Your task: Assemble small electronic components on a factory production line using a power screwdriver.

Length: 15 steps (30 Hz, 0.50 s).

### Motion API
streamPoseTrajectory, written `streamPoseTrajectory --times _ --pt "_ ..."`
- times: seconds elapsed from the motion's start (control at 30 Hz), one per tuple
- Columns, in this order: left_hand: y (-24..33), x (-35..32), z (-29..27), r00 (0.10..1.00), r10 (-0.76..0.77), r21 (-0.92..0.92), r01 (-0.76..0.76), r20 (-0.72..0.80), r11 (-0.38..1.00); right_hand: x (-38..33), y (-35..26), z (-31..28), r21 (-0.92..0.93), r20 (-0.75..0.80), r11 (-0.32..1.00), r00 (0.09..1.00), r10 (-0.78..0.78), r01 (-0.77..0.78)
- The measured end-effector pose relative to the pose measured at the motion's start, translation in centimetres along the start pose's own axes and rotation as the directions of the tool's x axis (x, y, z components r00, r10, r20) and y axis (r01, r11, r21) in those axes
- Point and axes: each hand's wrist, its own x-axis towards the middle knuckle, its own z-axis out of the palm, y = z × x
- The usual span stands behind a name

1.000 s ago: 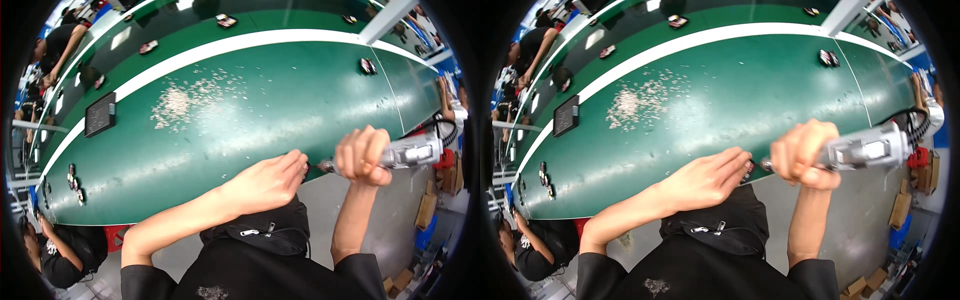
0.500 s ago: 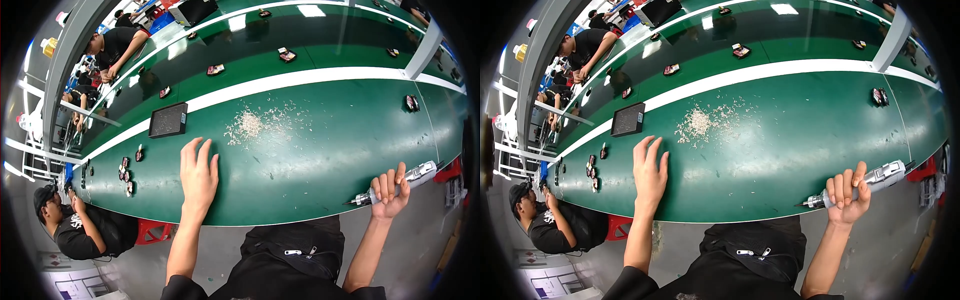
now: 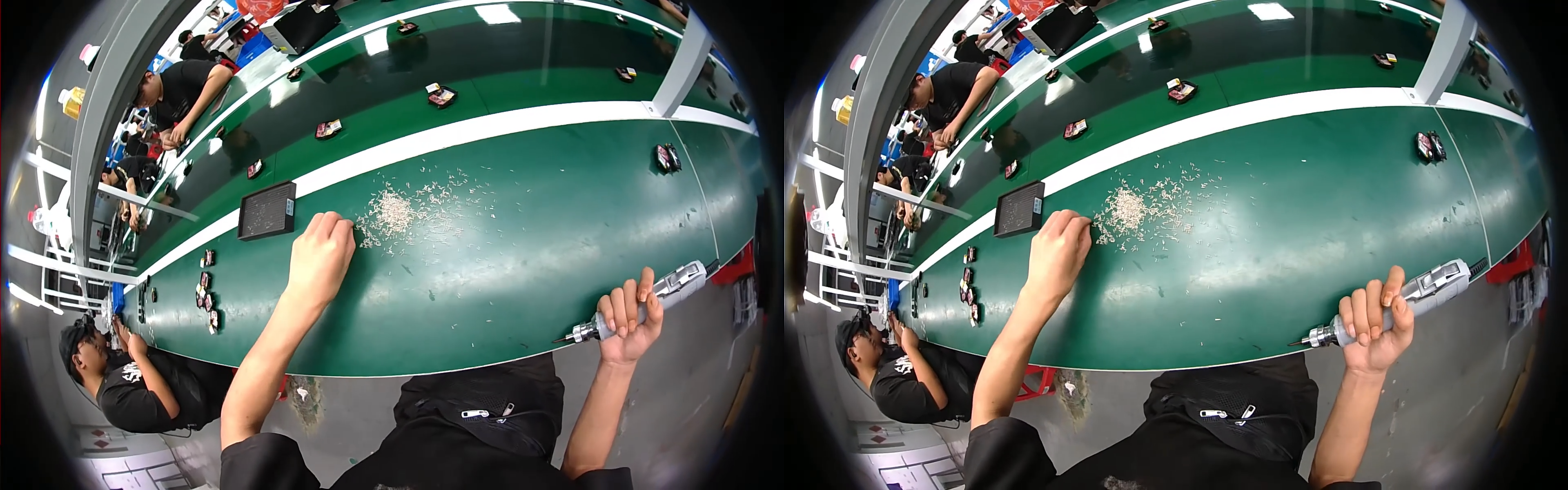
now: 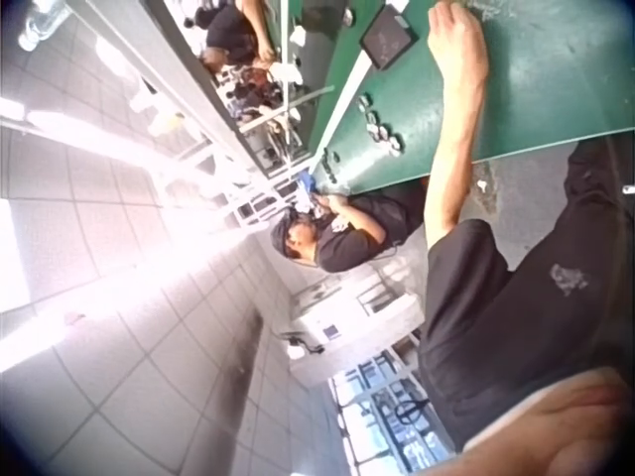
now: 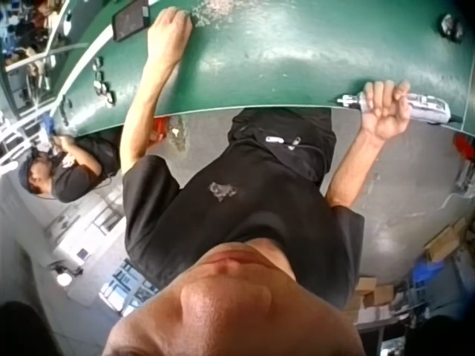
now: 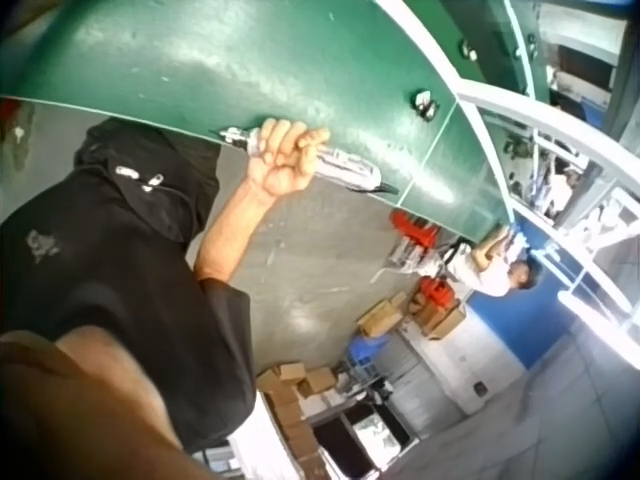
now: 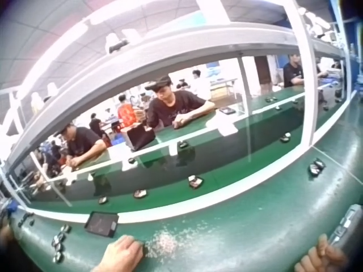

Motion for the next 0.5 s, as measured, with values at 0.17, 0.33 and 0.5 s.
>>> streamPoseTrajectory --times 0.17,0.33,0.5 --pt "-0.4 -0.1 0.0 0.918 -0.396 -0.307 0.378 0.005 0.873 -0.1 0.1 0.4 0.01 -0.014 1.0 1.0 0.017 -0.016" --pt "0.3 0.1 0.5 0.886 -0.463 -0.389 0.44 0.04 0.809 0.1 0.1 0.8 0.026 -0.007 0.999 1.0 0.02 -0.02" --pt "0.2 0.1 0.8 0.912 -0.409 -0.396 0.363 -0.035 0.843 -0.1 0.4 1.3 0.045 -0.006 0.998 0.999 0.045 -0.045"
